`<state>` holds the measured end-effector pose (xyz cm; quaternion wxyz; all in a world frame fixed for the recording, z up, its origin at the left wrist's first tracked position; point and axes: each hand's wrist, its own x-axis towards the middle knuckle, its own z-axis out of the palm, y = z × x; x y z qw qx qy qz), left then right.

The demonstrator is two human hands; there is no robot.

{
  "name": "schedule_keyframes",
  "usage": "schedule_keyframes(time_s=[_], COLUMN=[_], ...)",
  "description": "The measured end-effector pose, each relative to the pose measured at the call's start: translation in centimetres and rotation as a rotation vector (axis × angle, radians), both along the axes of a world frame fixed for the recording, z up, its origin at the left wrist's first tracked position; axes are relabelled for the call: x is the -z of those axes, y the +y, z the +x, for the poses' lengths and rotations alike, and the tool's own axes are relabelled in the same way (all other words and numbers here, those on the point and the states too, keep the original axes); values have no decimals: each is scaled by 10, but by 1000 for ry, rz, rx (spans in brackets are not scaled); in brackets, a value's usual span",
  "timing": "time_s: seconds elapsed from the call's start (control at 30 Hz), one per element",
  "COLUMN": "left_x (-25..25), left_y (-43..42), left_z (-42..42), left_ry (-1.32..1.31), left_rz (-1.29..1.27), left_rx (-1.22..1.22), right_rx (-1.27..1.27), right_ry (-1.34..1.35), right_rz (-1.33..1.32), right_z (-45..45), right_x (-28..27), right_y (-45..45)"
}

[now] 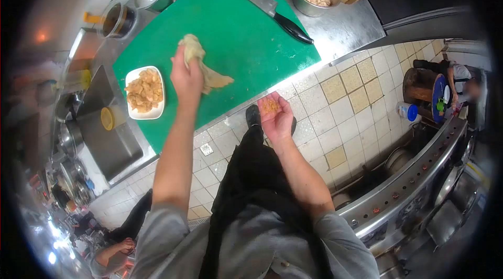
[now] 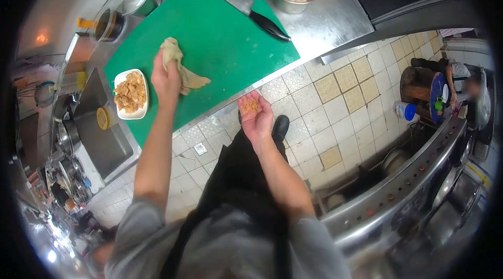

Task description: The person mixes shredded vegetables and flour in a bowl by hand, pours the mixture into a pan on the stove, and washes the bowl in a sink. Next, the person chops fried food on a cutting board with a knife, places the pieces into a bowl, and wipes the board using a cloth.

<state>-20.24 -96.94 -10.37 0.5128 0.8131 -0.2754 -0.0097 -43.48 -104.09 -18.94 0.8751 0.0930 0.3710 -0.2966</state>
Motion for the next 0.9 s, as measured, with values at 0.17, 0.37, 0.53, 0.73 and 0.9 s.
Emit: schedule_keyframes(time_s=[0.17, 0.37, 0.53, 0.73, 0.9], left_x=[19, 8, -26, -75, -63], left_y=[-31, -7, 72, 269, 408], left_z=[-18, -114, -170, -236, -292], left_ry=[24, -93, 217, 833, 771], left_rz=[126, 155, 60, 80, -193], left_rx=[147, 537, 511, -260, -533], right_rx=[-47, -247, -441, -588, -647], right_ry=[43, 12, 54, 129, 296], right_rz=[13, -139, -209, -95, -100], right_z=[-12, 3, -19, -98, -194], right_x=[7, -29, -10, 31, 57], right_y=[0, -8, -10, -6, -21])
